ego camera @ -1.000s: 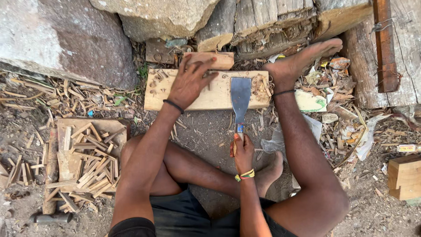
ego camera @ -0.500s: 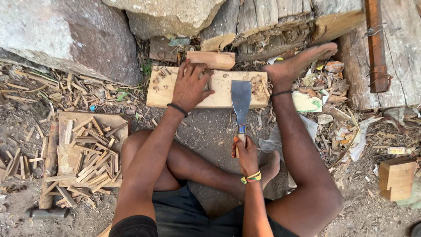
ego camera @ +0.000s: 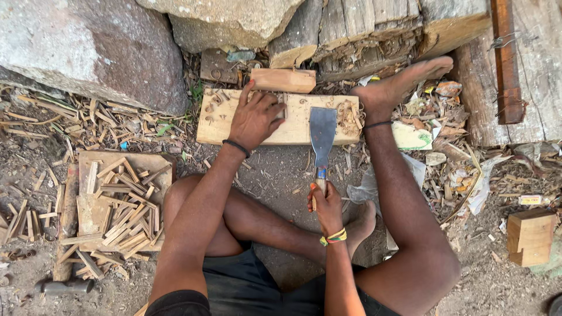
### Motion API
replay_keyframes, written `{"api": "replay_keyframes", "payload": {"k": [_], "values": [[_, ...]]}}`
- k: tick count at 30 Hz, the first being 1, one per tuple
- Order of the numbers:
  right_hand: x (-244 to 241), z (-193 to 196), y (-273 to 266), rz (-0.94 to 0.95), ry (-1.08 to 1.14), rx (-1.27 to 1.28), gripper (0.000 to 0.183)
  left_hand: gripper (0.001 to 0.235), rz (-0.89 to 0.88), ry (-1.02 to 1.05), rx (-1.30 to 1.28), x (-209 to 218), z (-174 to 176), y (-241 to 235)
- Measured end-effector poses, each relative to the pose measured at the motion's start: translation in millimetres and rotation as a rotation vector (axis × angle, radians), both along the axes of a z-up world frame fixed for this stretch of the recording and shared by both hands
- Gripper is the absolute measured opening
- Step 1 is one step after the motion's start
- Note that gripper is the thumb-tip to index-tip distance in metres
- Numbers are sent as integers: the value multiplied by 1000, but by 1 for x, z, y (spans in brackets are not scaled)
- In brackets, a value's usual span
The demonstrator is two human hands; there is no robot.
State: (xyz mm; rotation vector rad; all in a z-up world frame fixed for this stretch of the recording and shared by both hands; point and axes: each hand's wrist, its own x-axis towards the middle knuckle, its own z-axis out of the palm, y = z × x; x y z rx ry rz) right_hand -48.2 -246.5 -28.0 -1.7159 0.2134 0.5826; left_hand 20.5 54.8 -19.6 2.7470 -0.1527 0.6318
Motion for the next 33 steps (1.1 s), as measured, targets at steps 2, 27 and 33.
{"api": "replay_keyframes", "payload": {"k": [2,27,33], "values": [[-2,-2,-1,-1,3,8,15,31,23,48,-21,0,-1,2],[-37,33,3,-169,115,217,34,90,92,32,-76,3,25,-35],[-48,23,20,-112,161,247,40,78,-312,-113,-387,-5,42,-66]]}}
